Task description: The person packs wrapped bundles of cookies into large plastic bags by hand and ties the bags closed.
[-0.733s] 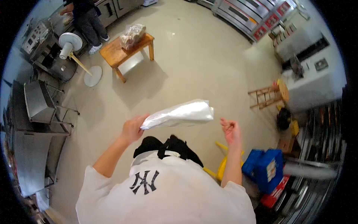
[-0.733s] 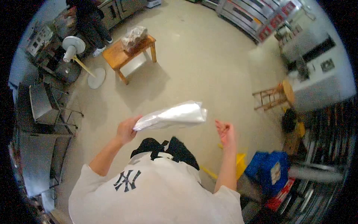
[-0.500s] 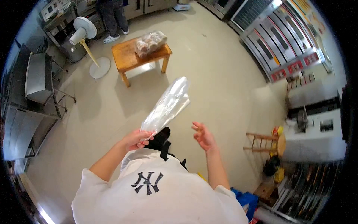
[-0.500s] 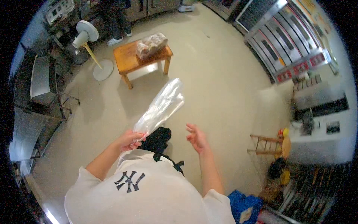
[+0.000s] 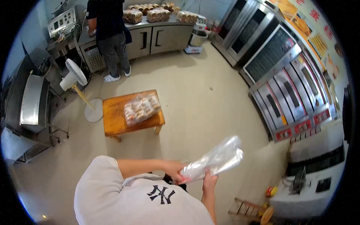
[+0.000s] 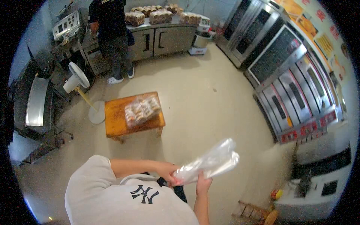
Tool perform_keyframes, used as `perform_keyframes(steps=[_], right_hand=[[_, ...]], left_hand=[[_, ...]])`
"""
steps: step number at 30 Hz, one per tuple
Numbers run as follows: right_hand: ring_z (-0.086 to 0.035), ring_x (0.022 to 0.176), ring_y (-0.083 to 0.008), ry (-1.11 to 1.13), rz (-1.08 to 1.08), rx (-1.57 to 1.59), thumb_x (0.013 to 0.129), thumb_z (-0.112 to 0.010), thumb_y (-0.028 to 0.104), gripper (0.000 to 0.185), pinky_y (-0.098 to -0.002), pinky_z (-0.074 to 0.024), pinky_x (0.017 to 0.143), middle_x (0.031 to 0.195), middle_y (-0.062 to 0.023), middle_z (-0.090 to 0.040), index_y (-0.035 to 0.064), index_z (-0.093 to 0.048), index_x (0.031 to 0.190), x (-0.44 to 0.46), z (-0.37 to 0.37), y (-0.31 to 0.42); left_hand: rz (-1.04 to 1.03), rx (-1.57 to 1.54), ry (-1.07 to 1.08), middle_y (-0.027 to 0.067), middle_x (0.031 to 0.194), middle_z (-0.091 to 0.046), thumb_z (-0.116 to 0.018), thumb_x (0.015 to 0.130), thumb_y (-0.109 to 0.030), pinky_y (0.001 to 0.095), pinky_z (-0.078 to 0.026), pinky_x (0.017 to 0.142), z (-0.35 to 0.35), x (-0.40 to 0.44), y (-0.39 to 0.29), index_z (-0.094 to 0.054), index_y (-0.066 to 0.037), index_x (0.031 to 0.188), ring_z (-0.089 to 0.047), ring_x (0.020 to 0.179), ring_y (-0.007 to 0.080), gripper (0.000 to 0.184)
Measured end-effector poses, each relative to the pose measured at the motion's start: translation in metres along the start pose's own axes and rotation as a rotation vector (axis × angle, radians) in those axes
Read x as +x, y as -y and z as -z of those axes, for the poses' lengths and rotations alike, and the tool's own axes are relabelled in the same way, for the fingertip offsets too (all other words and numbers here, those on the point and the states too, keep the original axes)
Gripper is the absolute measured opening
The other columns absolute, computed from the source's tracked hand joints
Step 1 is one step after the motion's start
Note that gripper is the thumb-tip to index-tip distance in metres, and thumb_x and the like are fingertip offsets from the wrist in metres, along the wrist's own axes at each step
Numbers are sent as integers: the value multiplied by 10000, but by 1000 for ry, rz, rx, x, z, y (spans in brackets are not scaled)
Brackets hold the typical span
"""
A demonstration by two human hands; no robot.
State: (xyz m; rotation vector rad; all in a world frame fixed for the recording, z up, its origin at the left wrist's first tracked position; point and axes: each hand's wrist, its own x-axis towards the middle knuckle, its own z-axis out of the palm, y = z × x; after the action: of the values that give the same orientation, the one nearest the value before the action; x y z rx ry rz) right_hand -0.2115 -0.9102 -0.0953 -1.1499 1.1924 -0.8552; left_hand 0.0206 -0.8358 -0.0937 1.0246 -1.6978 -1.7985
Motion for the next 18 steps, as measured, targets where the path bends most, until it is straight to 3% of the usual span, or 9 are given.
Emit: perform_keyframes(steps=[2,5,7,9,10,12,14,16,18], right_hand=[[-631,1011,-238,-65,289,-216,861,-666,78,298,-377,-516,839,1100,-170,-663,-82,-618,1108,59,-10,15],[-656,958,-250,34,320,-315,852,-681,114,318,-380,-513,831,1062,-175,-685,-88,-623,1091,159,-45,60],[-667,927,-273,194,279,-463,836,-687,126,322,-383,-515,816,1033,-181,-689,-70,-627,1085,238,-73,89],[-678,897,-296,319,240,-595,820,-692,138,326,-385,-518,801,1005,-188,-693,-51,-632,1079,297,-116,93],[-674,886,-328,453,410,-658,804,-704,166,332,-399,-520,787,978,-192,-688,-32,-636,1061,328,-148,105],[-660,888,-338,731,521,-850,765,-731,197,381,-402,-520,789,979,-185,-677,4,-629,1078,386,-193,111],[-647,891,-307,1026,504,-900,736,-763,219,514,-383,-519,805,1039,-174,-663,23,-590,1178,436,-248,134],[-643,882,-298,1208,540,-840,728,-780,239,600,-376,-520,804,1070,-175,-656,23,-562,1243,468,-312,183],[-624,1031,-344,1410,637,-672,752,-766,279,733,-401,-512,873,1256,-235,-567,17,-459,1364,503,-372,194]], left_hand=[[-213,89,-103,200,1241,-553,-794,737,-288,367,-480,911,54,46,3,-259,-37,1441,-590,1087,271,919],[-217,-201,-552,205,1316,-491,-782,738,-282,379,-470,944,130,102,-12,-271,-36,1445,-559,1126,278,906],[-163,106,-815,207,1235,-556,-791,731,-307,401,-485,930,195,133,-12,-272,-24,1437,-585,1080,291,921],[13,-143,-794,195,1184,-599,-806,719,-335,392,-510,901,257,142,-21,-353,-18,1390,-607,1069,275,870],[70,-230,-799,190,1168,-614,-811,715,-345,389,-518,891,287,148,-19,-381,-16,1375,-615,1065,269,854],[122,48,-1075,149,1105,-653,-803,748,-300,352,-543,849,332,144,-16,-501,-20,1267,-634,1042,231,662],[66,-495,-1224,121,1127,-646,-771,793,-225,340,-541,860,375,129,11,-555,-20,1213,-632,1035,200,515],[-203,-585,-1388,115,1068,-649,-750,820,-212,343,-546,778,423,106,-1,-593,-7,1163,-642,958,189,429],[-177,-839,-1496,113,1087,-638,-712,846,-183,357,-531,825,471,86,10,-584,16,1206,-629,990,194,430]])
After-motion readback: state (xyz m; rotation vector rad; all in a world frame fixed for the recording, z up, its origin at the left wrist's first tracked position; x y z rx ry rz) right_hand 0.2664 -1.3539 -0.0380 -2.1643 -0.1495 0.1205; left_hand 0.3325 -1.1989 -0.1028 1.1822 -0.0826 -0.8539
